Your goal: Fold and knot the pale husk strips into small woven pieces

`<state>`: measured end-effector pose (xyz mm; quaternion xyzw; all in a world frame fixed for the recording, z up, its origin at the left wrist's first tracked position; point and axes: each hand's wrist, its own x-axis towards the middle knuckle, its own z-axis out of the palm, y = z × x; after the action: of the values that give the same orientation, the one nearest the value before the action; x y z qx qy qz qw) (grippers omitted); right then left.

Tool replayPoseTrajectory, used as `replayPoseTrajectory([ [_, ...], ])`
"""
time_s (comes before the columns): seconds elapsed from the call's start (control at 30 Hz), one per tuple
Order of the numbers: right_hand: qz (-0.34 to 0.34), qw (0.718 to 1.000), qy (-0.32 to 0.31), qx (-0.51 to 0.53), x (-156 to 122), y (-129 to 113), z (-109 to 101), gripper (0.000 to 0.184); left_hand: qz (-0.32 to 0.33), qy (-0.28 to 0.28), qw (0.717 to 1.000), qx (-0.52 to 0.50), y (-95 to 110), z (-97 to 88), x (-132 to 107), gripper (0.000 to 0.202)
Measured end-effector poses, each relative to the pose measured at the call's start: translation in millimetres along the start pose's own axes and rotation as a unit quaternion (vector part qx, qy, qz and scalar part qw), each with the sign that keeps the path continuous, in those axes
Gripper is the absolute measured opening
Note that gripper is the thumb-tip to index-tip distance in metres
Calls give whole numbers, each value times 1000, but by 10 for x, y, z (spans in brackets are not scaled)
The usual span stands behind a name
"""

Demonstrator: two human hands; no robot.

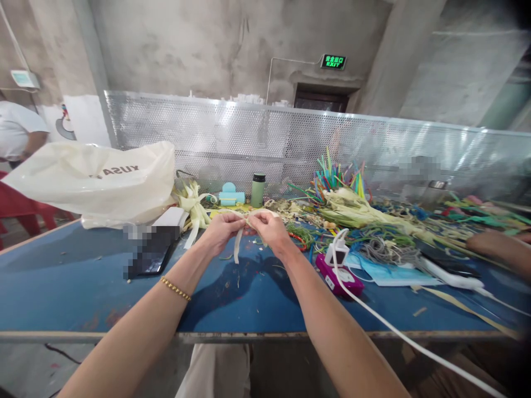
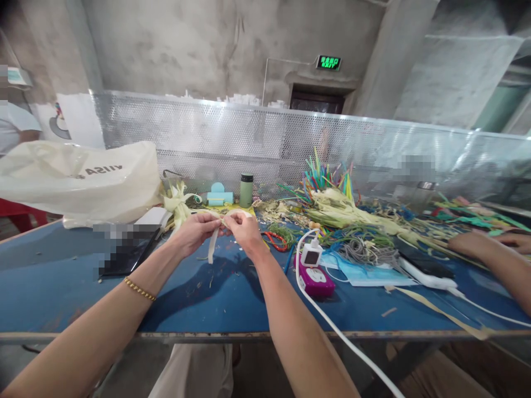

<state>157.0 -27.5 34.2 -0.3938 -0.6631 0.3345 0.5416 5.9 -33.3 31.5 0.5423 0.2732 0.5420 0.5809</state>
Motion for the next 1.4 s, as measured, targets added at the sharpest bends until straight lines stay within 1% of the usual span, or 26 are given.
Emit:
replayPoseTrajectory([
  [0.03, 9, 1000, -6, 14, -18, -9, 15, 20, 3, 0, 1000, 6, -5, -4, 4, 18],
  [0.1, 11, 1000, -2, 10, -48, -16, 32, 18, 7, 2, 1000, 15, -19, -10, 15, 19],
  [0.23, -43, 999, 5, -33, -57, 6, 16, 21, 6, 7, 1000, 15, -55, -23, 42, 21],
  [0.33, -64, 997, 8, -47, -40, 14, -4, 24, 6, 11, 1000, 11, -63, -27, 44, 20],
  [0.5, -74, 996, 19, -34, -39, -28, -21, 29, -6, -4, 1000, -17, -8, -22, 12, 24],
  [0.6, -71, 997, 20, -36, -45, -45, -23, 31, -7, 1, 1000, -20, 19, -18, 2, 28],
  [0.87, -58, 998, -17, -33, -34, -23, -19, 30, 31, 9, 999, 25, -6, 15, 4, 27],
  [1.03, -76, 992, -33, -96, -29, -3, -47, 23, 57, 38, 994, 82, -32, 27, 24, 23],
  [1.13, -78, 990, -38, -109, -33, -14, -36, 19, 60, 55, 992, 97, -55, 30, 34, 22],
  [1.27, -62, 994, -25, -83, -52, -29, 6, 17, 66, 56, 992, 92, -77, 44, 31, 22],
  [1.4, -28, 999, -25, -4, -71, -12, 48, 17, 62, 45, 994, 79, -76, 65, 17, 21],
])
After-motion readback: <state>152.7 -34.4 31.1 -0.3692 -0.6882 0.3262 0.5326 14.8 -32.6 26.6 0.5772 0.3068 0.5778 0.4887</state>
